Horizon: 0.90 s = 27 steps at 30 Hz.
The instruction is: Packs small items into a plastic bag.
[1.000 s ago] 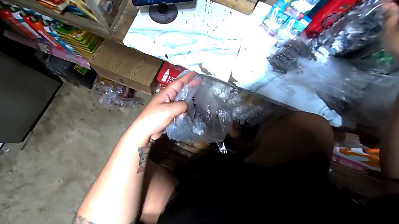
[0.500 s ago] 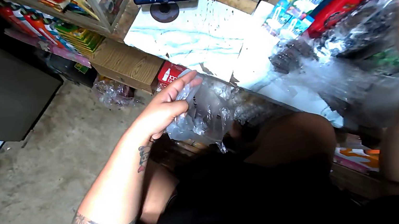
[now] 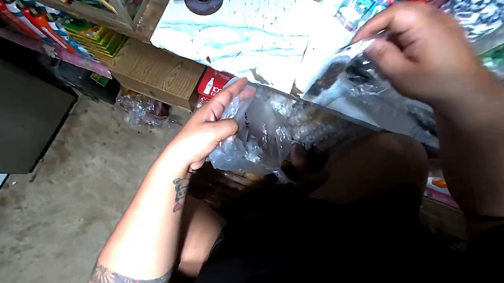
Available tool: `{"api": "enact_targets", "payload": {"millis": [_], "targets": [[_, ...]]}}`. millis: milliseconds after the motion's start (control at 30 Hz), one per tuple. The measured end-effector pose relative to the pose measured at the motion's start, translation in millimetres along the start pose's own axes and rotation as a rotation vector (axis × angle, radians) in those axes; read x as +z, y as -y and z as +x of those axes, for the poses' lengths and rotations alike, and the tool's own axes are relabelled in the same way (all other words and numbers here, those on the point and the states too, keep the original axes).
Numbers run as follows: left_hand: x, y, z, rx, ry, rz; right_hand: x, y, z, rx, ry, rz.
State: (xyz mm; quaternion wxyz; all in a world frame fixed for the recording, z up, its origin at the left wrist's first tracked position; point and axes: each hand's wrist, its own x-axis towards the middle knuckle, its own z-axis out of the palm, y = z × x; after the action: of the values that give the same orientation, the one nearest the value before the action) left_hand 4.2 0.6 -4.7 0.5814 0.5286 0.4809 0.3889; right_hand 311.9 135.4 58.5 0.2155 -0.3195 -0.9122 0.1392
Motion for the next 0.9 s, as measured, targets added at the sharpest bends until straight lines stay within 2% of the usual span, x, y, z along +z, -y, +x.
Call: {"api": "enact_targets", "payload": {"millis": [233, 333, 533, 633, 700, 800, 900], "targets": [[0, 1, 0, 0.016, -0.008, -0.043, 72, 30, 16, -0.119, 0.204, 0.101], [0, 0, 0, 0.014, -0.001, -0.048, 101, 43, 20, -0.097, 0.302, 0.089], [1, -1, 0, 0.012, 0.008, -0.061, 145, 54, 20, -0.066, 0.63, -0.039], [-1, 1, -1, 0.03, 0.009, -0.055, 133, 37, 15, -0.201, 0.527, 0.129], [-2, 1, -2, 0.027, 0.01, -0.034, 110, 23, 16, -0.207, 0.457, 0.17], [2, -1, -7, -0.001, -0.066, -0.018, 71, -12, 9, -0.143, 0.342, 0.127], [0, -1, -2, 0.017, -0.026, -0.018, 35, -54, -10, 0.019, 0.209, -0.013]]}}
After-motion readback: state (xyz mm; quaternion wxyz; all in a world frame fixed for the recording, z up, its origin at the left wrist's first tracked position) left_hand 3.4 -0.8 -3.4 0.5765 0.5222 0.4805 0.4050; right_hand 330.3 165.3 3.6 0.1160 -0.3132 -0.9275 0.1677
